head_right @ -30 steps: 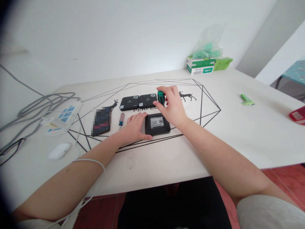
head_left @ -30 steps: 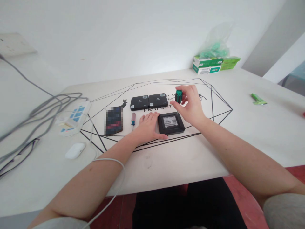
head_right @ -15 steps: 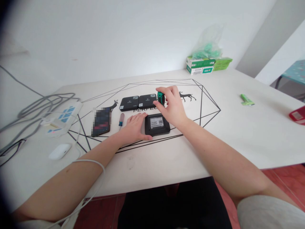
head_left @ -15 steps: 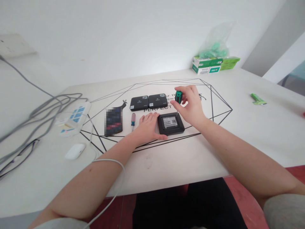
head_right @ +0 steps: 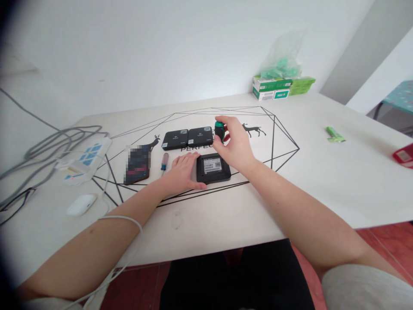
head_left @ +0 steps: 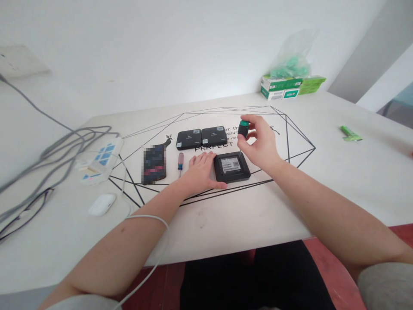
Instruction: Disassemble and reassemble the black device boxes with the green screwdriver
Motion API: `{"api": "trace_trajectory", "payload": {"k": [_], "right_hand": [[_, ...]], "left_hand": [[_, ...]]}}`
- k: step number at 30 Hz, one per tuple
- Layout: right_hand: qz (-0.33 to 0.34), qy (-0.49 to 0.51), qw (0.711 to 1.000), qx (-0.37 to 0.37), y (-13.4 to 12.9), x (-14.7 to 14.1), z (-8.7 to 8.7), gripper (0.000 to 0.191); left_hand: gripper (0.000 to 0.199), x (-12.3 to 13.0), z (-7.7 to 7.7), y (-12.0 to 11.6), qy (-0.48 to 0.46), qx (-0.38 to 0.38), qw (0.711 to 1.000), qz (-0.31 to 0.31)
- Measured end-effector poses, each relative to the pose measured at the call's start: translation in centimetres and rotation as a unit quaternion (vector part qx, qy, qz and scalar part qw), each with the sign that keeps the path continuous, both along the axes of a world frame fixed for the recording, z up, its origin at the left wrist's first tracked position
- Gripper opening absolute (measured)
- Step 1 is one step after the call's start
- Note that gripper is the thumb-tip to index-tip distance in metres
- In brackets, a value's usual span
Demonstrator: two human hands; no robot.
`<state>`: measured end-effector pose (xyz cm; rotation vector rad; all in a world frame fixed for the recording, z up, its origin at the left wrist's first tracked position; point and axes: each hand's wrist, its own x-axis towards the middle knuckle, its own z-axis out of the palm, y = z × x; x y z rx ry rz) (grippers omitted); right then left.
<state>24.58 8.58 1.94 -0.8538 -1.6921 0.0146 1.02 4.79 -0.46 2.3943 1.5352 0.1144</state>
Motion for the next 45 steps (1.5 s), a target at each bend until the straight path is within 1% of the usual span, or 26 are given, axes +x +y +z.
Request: {"api": "trace_trajectory", "payload": {"k": [7,14,22,30,34,36,39,42,45], "right_hand": [[0.005,0.012,1.0,-0.006,0.02,0.26,0.27,0.045],[0.007,0.02,1.0,-0.007,0.06,0.46,0.25,0.045],[0.01,0.001,1.0,-0.006,-0.02,0.18,0.18,0.046],[0.028,-0.01,1.0,-0.003,-0.21,0.19,0.51,0.04],[0.01,-0.013,1.0,-0.011,-0.14,0.22,0.6,0.037],[0.004,-0.005,1.0,-0.013,-0.03,0.26,0.45,0.039],[0.019,0.01,1.0,-0.022,0.04,0.35,0.19,0.045],[0.034,0.021,0.998,-0.039,-0.1,0.37,0.19,0.038],[0.02,0.016,0.999,-0.035,-0.25,0.34,0.39,0.032]], "left_hand": [[0.125,-0.15,-0.26,0.1,-0.007,0.004,1.0,-0.007],[0.125,-0.06,-0.13,0.09,-0.001,0.001,1.0,-0.004],[0.125,-0.06,-0.16,0.07,-0.001,0.002,1.0,-0.005],[0.123,-0.2,-0.37,0.15,-0.012,0.01,1.0,-0.01],[0.124,-0.28,-0.46,0.24,-0.006,0.009,1.0,-0.011],[0.125,-0.27,-0.47,0.26,-0.004,0.008,1.0,-0.009],[0.125,-0.22,-0.38,0.22,-0.005,0.007,1.0,-0.009],[0.124,-0.14,-0.2,0.13,-0.004,0.003,1.0,-0.007],[0.125,-0.04,-0.03,0.05,0.0,-0.001,1.0,-0.004]]}}
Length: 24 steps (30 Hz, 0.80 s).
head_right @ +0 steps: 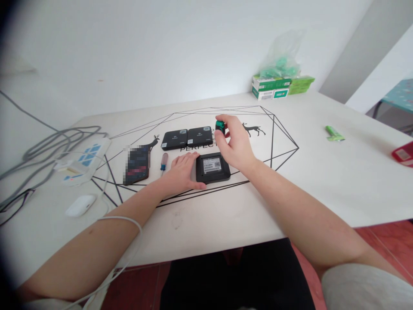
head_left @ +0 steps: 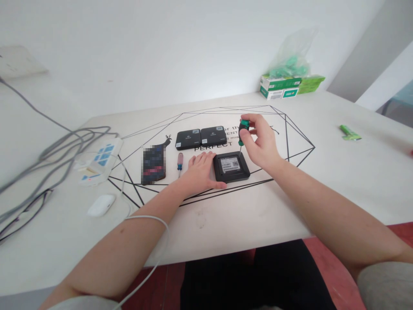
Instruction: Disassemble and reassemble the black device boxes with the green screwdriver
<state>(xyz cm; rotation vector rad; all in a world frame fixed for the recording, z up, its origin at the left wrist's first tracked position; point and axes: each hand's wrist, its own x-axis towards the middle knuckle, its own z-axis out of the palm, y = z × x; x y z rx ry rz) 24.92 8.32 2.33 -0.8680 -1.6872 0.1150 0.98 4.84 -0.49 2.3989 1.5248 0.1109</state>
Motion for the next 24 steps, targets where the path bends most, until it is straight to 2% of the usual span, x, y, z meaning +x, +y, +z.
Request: {"api": "trace_trajectory", "payload": {"k": [6,11,24], "right_hand": [[-0.031,-0.019,0.999,0.015,0.29,-0.06,-0.11,0.042],[-0.022,0.01,1.0,0.006,0.29,-0.26,-0.4,0.054],[-0.019,0.026,0.999,0.008,0.28,-0.23,-0.37,0.046]], "left_hand": [[0.123,0.0,0.07,0.02,-0.004,0.005,1.0,0.0],[0.123,-0.08,-0.03,-0.01,-0.008,0.007,1.0,-0.001],[0.124,-0.13,-0.1,0.04,-0.003,0.005,1.0,-0.002]]}}
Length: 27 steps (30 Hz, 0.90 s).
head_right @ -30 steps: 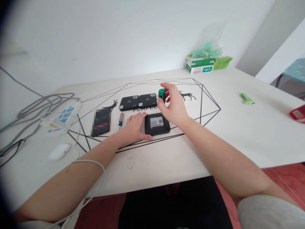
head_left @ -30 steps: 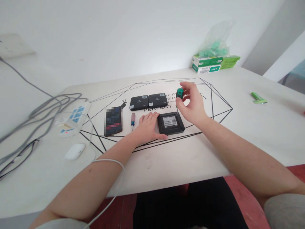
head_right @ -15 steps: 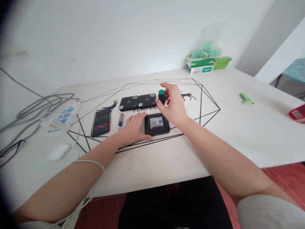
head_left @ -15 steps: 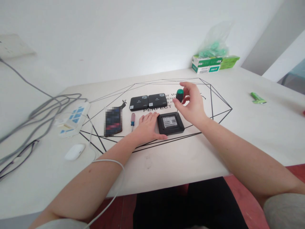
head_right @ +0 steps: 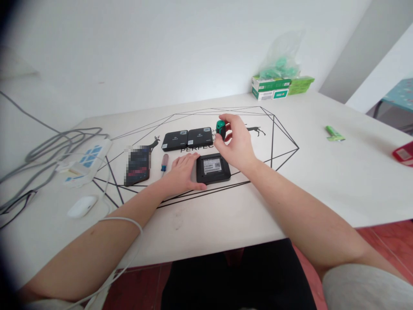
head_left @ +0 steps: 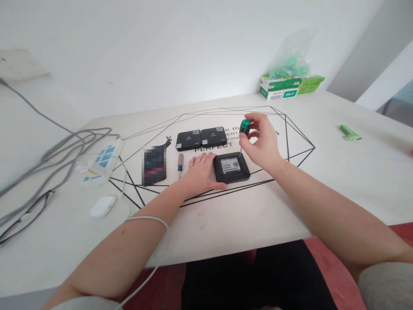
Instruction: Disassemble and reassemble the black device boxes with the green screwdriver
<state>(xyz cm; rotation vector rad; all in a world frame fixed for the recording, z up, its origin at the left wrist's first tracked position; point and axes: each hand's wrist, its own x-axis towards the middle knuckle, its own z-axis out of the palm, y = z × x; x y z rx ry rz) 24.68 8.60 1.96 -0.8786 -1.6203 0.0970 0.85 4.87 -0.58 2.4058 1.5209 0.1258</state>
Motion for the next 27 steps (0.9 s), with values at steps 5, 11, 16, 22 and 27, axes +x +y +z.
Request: {"api": "trace_trajectory", "payload": {"k": [5,11,16,22,27], "right_hand": [[-0.002,0.003,1.0,0.003,-0.02,0.19,0.21,0.045],[0.0,0.01,1.0,0.011,0.01,0.39,0.29,0.046],[0.008,0.008,1.0,0.004,0.14,0.49,0.09,0.048],[0.007,-0.004,1.0,0.001,0.12,0.2,-0.17,0.049],[0.013,-0.01,1.0,-0.001,0.04,0.13,-0.26,0.049]], "left_hand": [[0.123,-0.07,-0.04,0.01,-0.009,0.005,1.0,-0.001],[0.124,0.06,0.12,-0.08,0.0,-0.005,1.0,0.002],[0.124,0.06,0.11,-0.1,-0.002,-0.001,1.0,0.002],[0.123,-0.11,-0.01,-0.02,-0.006,0.003,1.0,-0.004],[0.124,0.01,0.08,-0.1,-0.002,0.0,1.0,-0.001]]}}
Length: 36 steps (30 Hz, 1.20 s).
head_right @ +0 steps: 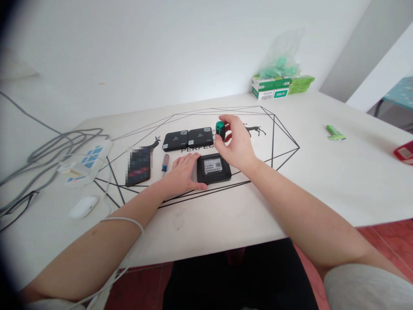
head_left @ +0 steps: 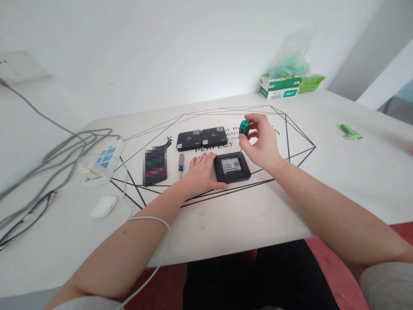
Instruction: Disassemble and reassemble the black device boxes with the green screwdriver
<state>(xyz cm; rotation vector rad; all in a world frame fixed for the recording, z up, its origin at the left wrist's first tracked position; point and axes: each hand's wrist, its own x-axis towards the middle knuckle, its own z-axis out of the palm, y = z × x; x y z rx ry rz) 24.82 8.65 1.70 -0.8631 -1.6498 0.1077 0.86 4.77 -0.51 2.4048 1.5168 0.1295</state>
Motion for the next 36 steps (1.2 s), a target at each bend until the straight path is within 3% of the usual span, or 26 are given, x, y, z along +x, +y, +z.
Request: {"api": "trace_trajectory", "payload": {"k": [11,16,21,27,36], "right_hand": [[0.014,-0.02,0.999,0.029,-0.42,0.0,0.71,0.032],[-0.011,-0.02,0.999,0.035,-0.19,0.1,0.63,0.037],[0.027,0.023,0.999,0.014,-0.09,0.12,-0.01,0.048],[0.017,0.009,1.0,0.009,-0.36,0.06,0.35,0.029],[-0.007,-0.017,1.0,0.017,-0.19,0.03,0.19,0.053]], "left_hand": [[0.124,0.08,0.23,-0.1,0.003,-0.004,1.0,0.003],[0.125,0.12,0.16,-0.04,0.007,-0.004,1.0,0.002],[0.126,0.08,-0.09,0.06,0.011,-0.004,1.0,0.003],[0.123,-0.04,-0.24,0.12,0.001,0.0,1.0,-0.001],[0.127,0.06,-0.2,0.15,0.01,-0.002,1.0,0.0]]}}
